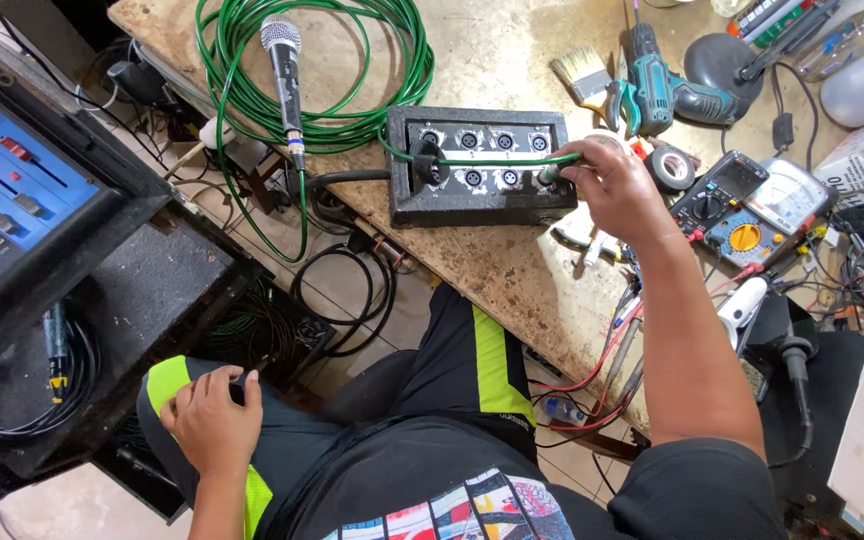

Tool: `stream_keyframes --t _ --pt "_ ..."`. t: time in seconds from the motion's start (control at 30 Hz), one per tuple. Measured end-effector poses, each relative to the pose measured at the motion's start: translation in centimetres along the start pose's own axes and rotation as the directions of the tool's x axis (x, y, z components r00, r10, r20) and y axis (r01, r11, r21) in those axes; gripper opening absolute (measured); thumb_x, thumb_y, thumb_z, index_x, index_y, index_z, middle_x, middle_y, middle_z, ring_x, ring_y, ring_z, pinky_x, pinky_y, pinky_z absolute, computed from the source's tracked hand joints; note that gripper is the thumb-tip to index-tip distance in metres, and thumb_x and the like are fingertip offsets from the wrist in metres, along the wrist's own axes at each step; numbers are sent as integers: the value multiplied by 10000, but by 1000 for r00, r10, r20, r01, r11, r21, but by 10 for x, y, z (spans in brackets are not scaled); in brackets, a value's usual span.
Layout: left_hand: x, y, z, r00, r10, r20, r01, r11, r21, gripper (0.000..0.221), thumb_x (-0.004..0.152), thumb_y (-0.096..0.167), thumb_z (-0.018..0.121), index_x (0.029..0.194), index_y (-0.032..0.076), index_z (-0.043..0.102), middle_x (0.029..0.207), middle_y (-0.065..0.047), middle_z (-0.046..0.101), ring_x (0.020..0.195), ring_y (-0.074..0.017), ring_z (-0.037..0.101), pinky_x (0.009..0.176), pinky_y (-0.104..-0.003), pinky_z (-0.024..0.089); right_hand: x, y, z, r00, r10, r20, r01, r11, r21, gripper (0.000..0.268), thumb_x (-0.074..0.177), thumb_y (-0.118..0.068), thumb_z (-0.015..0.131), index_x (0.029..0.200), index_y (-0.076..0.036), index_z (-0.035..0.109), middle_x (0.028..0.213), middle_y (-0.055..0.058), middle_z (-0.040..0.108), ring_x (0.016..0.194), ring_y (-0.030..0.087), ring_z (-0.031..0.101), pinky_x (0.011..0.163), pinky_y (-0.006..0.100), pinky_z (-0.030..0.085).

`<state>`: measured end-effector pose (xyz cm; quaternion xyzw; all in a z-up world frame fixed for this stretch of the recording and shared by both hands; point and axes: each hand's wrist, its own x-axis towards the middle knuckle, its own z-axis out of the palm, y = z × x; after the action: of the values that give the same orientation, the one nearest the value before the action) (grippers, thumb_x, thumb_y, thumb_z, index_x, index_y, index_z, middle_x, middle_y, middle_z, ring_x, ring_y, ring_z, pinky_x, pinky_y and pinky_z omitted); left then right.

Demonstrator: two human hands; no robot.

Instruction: Labeling an XLR patch box, connecting audio cables, and testing microphones using a mixing console.

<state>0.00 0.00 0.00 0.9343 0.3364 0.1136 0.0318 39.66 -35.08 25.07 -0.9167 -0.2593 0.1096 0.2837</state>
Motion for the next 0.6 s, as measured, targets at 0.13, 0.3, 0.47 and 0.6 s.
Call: stream_keyframes --t 0.13,0.3,0.47,0.6 --pt "-1 0 3 1000 -8 -15 8 1000 5 194 962 440 671 1028 277 751 1053 77 769 1051 -251 672 1039 -445 390 4 11 0 998 -59 -7 59 998 -31 236 1054 -83 567 1277 -97 643 1220 112 643 1051 257 628 886 400 524" --pt "2 3 -2 1000 -8 -2 8 1000 -13 221 955 447 656 1036 266 755 1049 53 772 1048 -265 666 1008 -443 391 3 17 2 976 -210 -54 205 975 -91 238 1027 -16 600 1247 -77 666 1205 132 681 1124 311 649 982 485 516" --pt "12 11 -3 1000 4 -29 -8 994 -112 189 927 420 661 993 263 742 987 34 754 971 -281 661 931 -462 403 -8 37 6 980 -168 -107 157 982 -105 161 1063 -103 609 1211 -68 662 1169 118 648 1097 283 607 946 419 447" --pt "13 3 -21 983 -55 -178 -16 929 -370 87 896 292 686 922 216 719 893 10 717 858 -277 661 805 -460 434 4 43 10 979 -173 -107 143 960 -242 185 1067 -129 603 1231 -61 655 1141 209 686 1072 412 612 915 483 431"
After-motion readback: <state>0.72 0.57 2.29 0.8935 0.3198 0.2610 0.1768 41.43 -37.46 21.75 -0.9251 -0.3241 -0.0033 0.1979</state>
